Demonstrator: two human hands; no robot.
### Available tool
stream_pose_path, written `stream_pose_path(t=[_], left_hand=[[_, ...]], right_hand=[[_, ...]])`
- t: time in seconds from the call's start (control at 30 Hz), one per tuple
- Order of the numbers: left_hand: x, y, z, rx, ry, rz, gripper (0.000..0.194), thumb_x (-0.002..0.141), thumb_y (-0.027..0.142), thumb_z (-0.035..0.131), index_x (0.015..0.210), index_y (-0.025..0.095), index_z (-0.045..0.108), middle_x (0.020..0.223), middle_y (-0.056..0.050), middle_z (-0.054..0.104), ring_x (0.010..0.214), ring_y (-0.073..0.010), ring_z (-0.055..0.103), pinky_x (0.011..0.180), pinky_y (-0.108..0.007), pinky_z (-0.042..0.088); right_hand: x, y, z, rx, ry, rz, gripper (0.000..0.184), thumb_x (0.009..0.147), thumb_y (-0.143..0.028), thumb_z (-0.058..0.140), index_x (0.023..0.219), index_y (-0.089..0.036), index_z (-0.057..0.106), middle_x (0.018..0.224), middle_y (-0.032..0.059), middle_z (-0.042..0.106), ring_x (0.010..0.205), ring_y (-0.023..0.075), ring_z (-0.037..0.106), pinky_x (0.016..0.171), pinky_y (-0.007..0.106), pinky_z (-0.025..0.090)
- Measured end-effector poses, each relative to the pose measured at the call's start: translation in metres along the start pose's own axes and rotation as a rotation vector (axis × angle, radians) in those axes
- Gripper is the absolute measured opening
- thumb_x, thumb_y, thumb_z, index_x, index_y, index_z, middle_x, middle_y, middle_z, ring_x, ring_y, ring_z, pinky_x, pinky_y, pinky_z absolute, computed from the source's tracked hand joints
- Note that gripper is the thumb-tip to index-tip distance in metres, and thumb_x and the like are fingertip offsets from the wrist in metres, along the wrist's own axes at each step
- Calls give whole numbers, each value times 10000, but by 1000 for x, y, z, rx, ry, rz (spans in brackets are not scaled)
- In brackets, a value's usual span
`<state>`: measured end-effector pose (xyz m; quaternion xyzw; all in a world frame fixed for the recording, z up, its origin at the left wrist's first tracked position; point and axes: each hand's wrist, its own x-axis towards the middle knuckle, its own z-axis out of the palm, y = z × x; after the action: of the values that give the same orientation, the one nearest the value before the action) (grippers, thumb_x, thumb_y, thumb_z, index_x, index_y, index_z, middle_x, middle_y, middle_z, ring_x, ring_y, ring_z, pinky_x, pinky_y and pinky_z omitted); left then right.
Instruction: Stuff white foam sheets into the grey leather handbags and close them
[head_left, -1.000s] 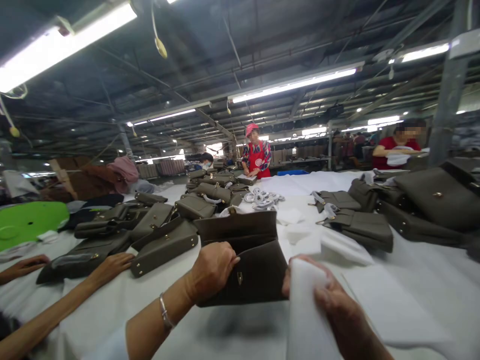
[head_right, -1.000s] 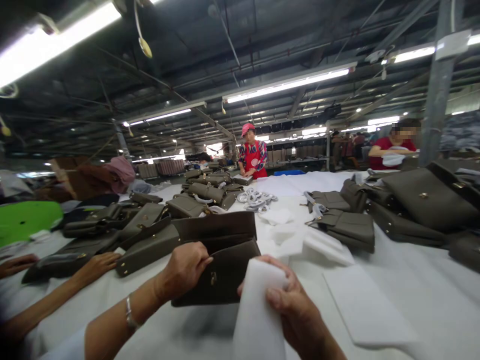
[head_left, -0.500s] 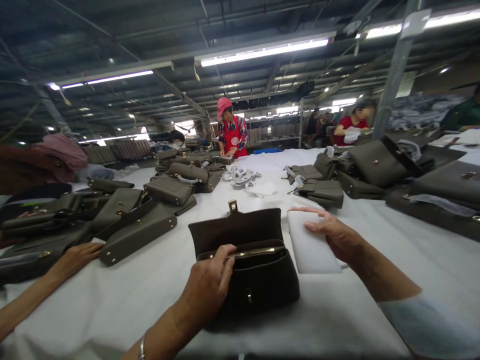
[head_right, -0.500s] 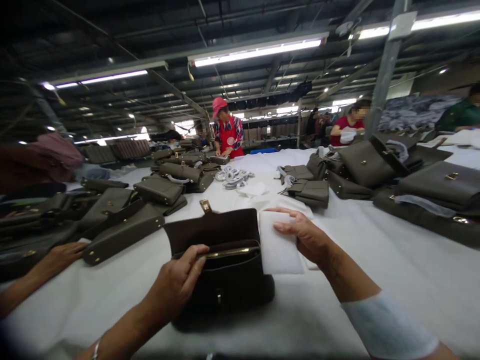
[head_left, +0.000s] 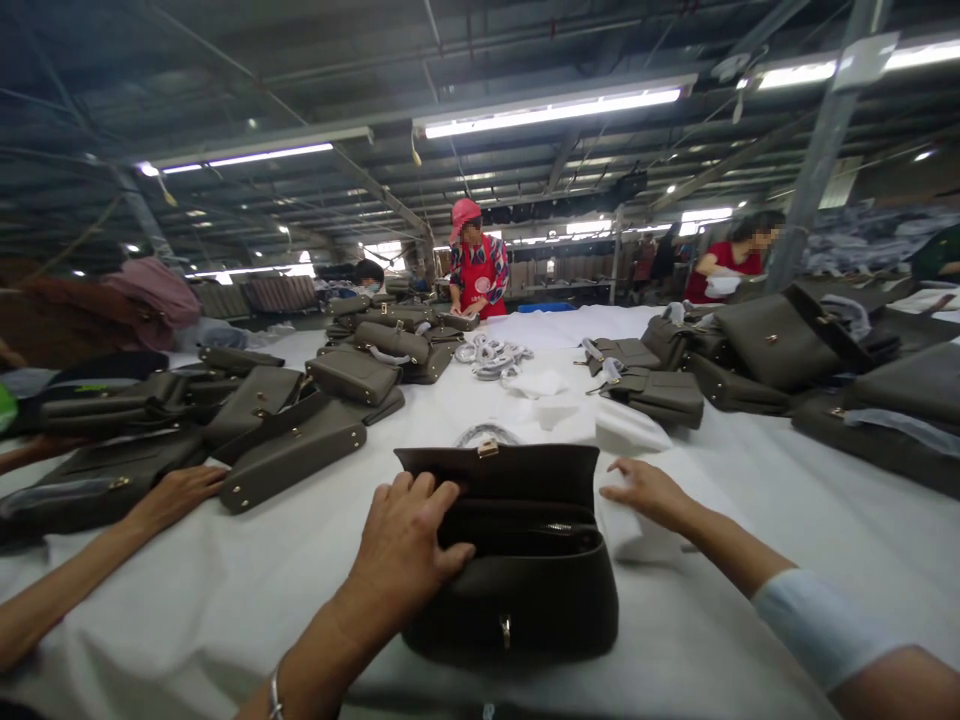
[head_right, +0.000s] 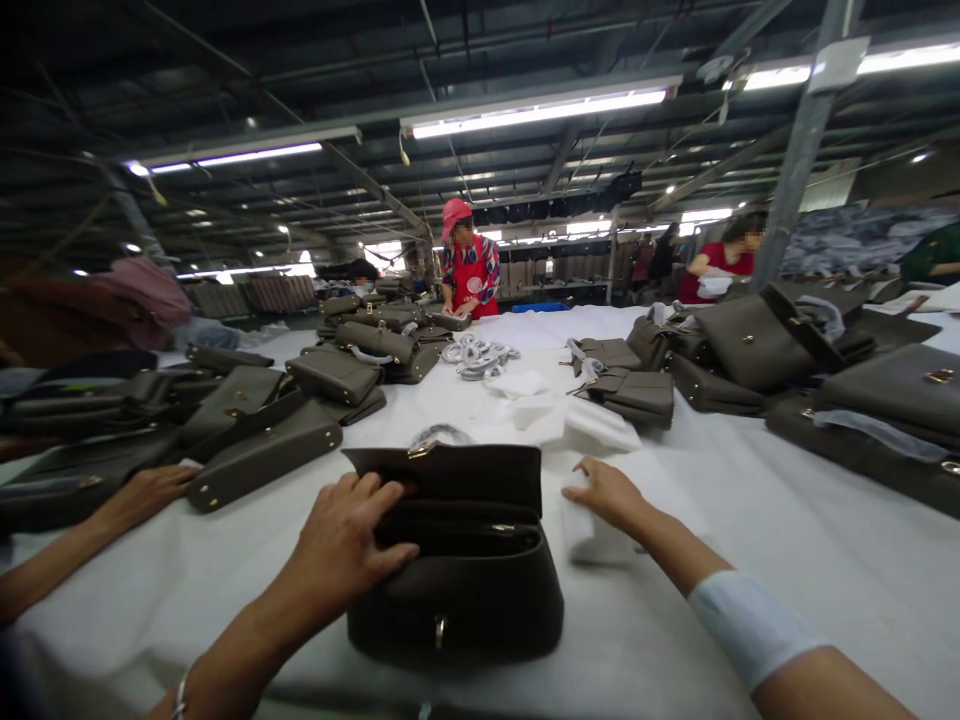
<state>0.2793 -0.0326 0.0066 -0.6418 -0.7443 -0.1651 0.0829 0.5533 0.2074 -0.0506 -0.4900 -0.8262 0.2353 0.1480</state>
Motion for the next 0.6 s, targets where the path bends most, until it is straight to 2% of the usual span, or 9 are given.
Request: stream_pose_path(t=[0.07, 0.13, 0.2, 0.23, 0.27, 0.3, 0.33, 0.47, 0.6], left_hand=[[1, -14, 9, -161, 21, -42, 498, 646, 407, 750, 1109, 295, 604, 1023, -42, 579, 1043, -320, 470, 927, -533, 402], [0, -28, 23, -415, 60, -94, 614, 610, 410, 777, 1168, 269, 564, 1117, -55, 562, 1100, -305, 460, 989, -525, 396], [-3, -35, 40, -576, 136, -144, 670, 595, 345, 779, 1205, 250, 517, 1190, -69, 532, 1143, -296, 448, 1026, -523, 389], [-5, -35, 47, -604, 183, -166, 669, 600, 295, 762, 1212, 253, 498, 1204, -68, 522, 1152, -292, 442, 1030, -525, 390], [-6, -34, 54, -610, 234, -188, 654, 607, 250, 739, 1210, 260, 485, 1201, -63, 517, 1153, -288, 438, 1025, -526, 395], [-8, -31, 60, -606, 285, -206, 620, 616, 216, 714, 1189, 263, 483, 1182, -57, 518, 1146, -282, 439, 1015, -523, 402], [-10, -29, 65, -606, 333, -213, 571, 628, 197, 695, 1156, 262, 487, 1159, -52, 520, 1139, -276, 442, 1010, -519, 406], [-19, -28, 76, -673, 429, -92, 392, 687, 272, 715, 1016, 251, 504, 1160, -55, 508, 1149, -270, 455, 1001, -510, 413], [-31, -38, 84, -743, 458, 1, 370, 736, 317, 707, 1029, 258, 488, 1226, -71, 476, 1175, -269, 468, 995, -504, 431]], right_hand=[[4, 4, 3, -100, 164, -48, 467, 751, -329, 654, 1115, -45, 587, 1274, 261, 537, 1203, 436, 461, 1021, 581, 343], [0, -7, -8, -181, 470, -223, 357, 813, -312, 608, 1085, -82, 611, 1304, 225, 531, 1235, 409, 439, 1053, 582, 300], [-14, -34, -25, -124, 840, -468, 213, 866, -287, 569, 998, -137, 642, 1180, 162, 624, 1135, 330, 539, 1024, 522, 366], [-24, -52, -33, -31, 972, -581, 159, 876, -275, 570, 952, -158, 648, 1070, 125, 665, 1033, 280, 595, 971, 464, 426], [-34, -72, -39, 86, 1015, -658, 124, 870, -260, 594, 943, -175, 647, 999, 92, 675, 949, 237, 621, 912, 403, 471], [-45, -93, -40, 186, 979, -711, 108, 863, -248, 613, 951, -194, 647, 936, 57, 677, 854, 196, 631, 820, 338, 502], [-53, -113, -38, 259, 852, -772, 97, 859, -236, 623, 949, -210, 647, 890, 29, 679, 786, 166, 630, 743, 290, 511], [-57, -174, 2, 134, 129, -905, 174, 867, -148, 520, 953, -209, 659, 885, 27, 697, 814, 165, 635, 708, 264, 492], [-23, -204, 40, -59, -213, -886, 267, 819, -118, 515, 1014, -220, 665, 960, 34, 704, 893, 204, 626, 759, 298, 447]])
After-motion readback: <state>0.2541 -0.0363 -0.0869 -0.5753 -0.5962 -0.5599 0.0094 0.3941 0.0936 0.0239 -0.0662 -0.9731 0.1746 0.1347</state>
